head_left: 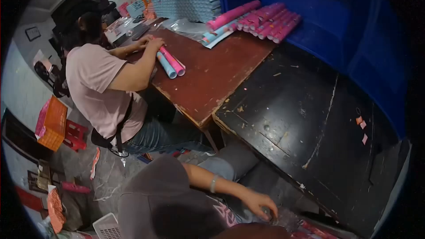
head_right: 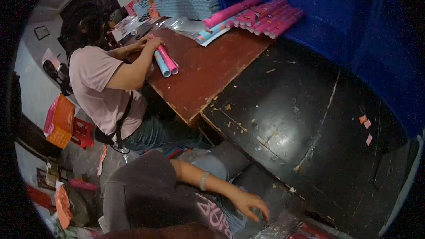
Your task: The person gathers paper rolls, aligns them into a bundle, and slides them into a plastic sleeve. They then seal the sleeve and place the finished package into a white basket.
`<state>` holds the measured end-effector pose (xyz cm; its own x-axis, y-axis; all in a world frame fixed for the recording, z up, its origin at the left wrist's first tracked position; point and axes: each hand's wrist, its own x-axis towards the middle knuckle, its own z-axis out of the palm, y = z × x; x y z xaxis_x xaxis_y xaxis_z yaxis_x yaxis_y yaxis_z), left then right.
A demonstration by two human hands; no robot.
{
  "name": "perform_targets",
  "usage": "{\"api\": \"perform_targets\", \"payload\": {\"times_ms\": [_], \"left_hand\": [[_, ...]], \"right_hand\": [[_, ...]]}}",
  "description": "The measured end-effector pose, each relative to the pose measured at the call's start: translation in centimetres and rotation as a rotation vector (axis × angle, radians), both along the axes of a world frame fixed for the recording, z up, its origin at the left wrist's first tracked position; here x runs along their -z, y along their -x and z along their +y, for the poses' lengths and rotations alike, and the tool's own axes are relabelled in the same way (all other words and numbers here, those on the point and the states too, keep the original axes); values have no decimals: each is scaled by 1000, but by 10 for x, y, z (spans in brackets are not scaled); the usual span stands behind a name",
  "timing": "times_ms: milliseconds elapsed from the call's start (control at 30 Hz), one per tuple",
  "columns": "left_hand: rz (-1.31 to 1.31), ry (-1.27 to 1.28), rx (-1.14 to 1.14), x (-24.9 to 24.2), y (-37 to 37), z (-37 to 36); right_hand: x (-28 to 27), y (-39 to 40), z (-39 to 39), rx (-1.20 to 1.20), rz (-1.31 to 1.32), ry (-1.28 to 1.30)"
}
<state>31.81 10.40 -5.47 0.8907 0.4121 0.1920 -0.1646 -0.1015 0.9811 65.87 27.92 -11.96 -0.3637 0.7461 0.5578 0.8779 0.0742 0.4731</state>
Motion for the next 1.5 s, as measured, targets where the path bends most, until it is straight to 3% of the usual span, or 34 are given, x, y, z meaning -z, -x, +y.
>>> {"api": "perform_targets", "payload": {"times_ms": [33, 233, 300, 400, 467, 533, 600, 733, 800, 867, 933, 1033, 1267, 1500], "left_hand": [[35, 74, -24, -17, 35, -3], [-29, -158, -581, -87, 200, -31], [-45, -446, -857, -112, 236, -41], [-145, -677, -1249, -121, 271, -51], [-357, -544, -1383, -114, 280, -56], [-588, -396, -1409, -108, 282, -60], [-632, -414, -1412, -102, 284, -62], [-634, -422, -1457, -97, 290, -74], [-661, -400, -1495, -93, 292, -77], [-635, -405, -1514, -91, 297, -84], [-601, -401, -1573, -92, 303, -89], [-613, -401, -1626, -90, 311, -96], [-659, -390, -1660, -83, 319, -94], [-571, -415, -1629, -96, 312, -87]], "right_hand": [[-20, 21, 0, -88, 63, 14], [-129, 157, -47, -576, 396, 153], [-166, 201, -71, -727, 472, 215], [-211, 268, -98, -962, 563, 345], [-233, 304, -112, -1094, 625, 451], [-260, 336, -122, -1202, 704, 548], [-290, 413, -101, -1208, 554, 633], [-276, 544, -50, -1264, 380, 539], [-260, 604, -35, -1171, 316, 581], [-255, 652, -38, -929, 225, 649], [-265, 685, -44, -740, 157, 850], [-252, 706, -43, -697, 169, 866], [-219, 703, -32, -975, 261, 671], [-219, 697, -24, -953, 278, 715]]}}
